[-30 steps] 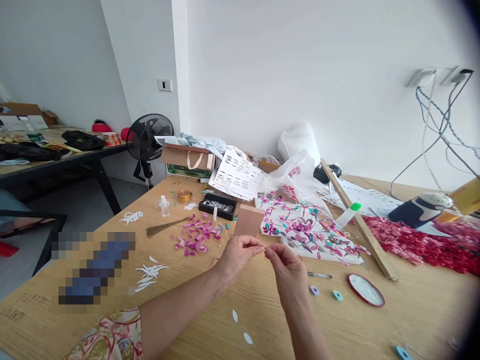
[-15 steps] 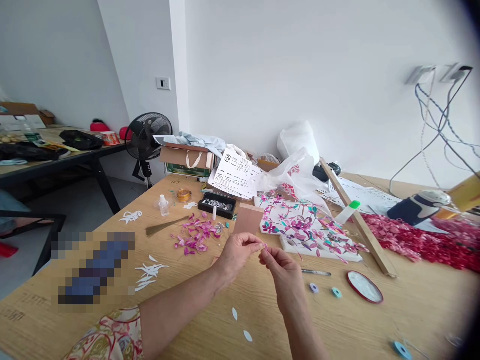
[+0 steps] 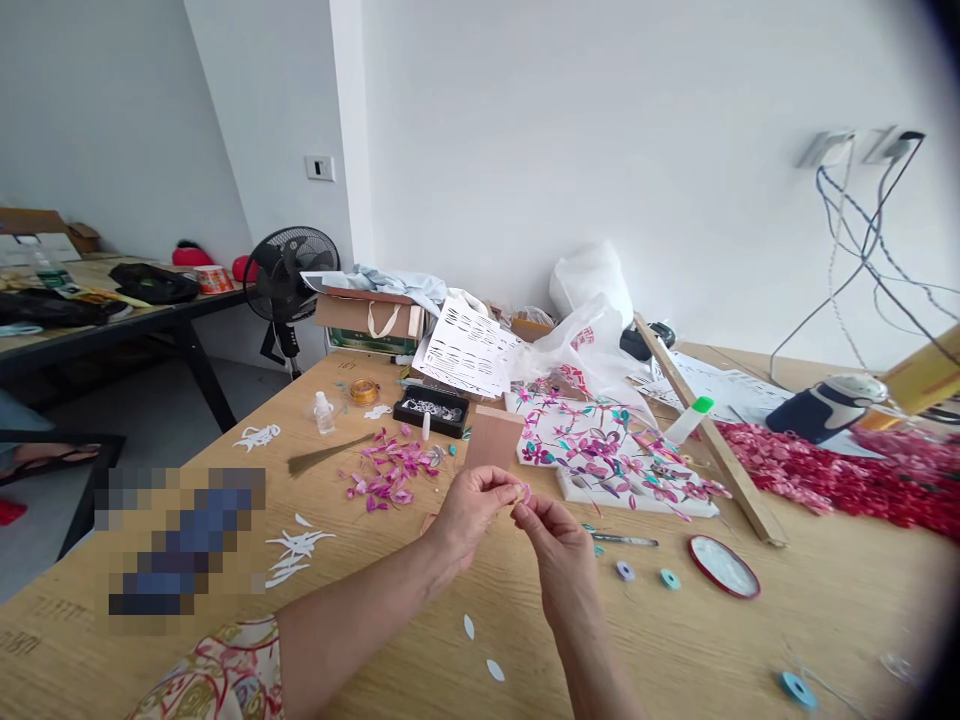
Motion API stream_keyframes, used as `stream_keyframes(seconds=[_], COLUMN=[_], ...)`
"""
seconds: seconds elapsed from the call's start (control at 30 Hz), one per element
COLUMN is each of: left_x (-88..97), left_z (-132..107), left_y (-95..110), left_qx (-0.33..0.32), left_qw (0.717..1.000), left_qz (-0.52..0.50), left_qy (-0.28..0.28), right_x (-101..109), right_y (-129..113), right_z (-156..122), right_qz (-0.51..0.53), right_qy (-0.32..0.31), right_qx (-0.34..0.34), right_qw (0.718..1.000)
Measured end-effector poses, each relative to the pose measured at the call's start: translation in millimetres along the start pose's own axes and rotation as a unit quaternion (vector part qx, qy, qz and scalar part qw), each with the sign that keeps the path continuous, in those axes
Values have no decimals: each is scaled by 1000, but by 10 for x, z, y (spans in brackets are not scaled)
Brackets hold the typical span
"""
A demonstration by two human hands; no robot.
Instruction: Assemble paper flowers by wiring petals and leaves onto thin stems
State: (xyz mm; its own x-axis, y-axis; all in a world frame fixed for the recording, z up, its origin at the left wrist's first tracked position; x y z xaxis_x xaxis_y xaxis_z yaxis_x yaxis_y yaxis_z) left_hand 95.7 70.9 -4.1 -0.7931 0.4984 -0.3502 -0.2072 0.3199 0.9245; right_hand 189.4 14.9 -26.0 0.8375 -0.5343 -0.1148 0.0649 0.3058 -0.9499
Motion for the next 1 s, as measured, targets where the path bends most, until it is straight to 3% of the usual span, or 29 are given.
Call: stream_keyframes(seconds=[0.27,0.43,0.53,0.7,0.87,1.0], left_x=[-29,-57,-31,-6,-76,-123], left_z=[-16,-36,-48,-85,-171,-211], left_y=[-31,-13,43,137,198,181], left_qx=[-1,-9,-20,-41,-52,-22], left_qw=[999,995,993,991,986,984], left_qz=[44,102,115,129,155,171], left_qy=[-11,-18,-6,-3,-30,-40], right_x=[9,28,182,827,1830,2592], right_y=[-39,-75,-121,-194,-336,-486], right_z=[-16,-109,-277,-643,-954,-1165], right_qz=[-48,-129,-200,-310,-486,-578], right_qy=[-7,-63,-96,-100,-17,49], right_qx=[19,26,28,25,7,-67], right_qw=[999,989,975,945,874,812])
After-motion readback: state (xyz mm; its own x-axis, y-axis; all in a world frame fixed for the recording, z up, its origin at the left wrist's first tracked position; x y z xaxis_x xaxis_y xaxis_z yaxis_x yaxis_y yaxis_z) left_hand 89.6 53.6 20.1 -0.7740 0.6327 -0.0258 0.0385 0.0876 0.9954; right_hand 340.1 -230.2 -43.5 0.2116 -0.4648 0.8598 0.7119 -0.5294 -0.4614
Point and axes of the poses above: each hand's wrist, its own z-axis towards the middle knuckle, its own x-axis out of the back of the hand, y = z × x, the point moved 8 cm from there along z, towards the middle knuckle, and after that the axes turned 9 degrees about x, right-handed, at the moved point
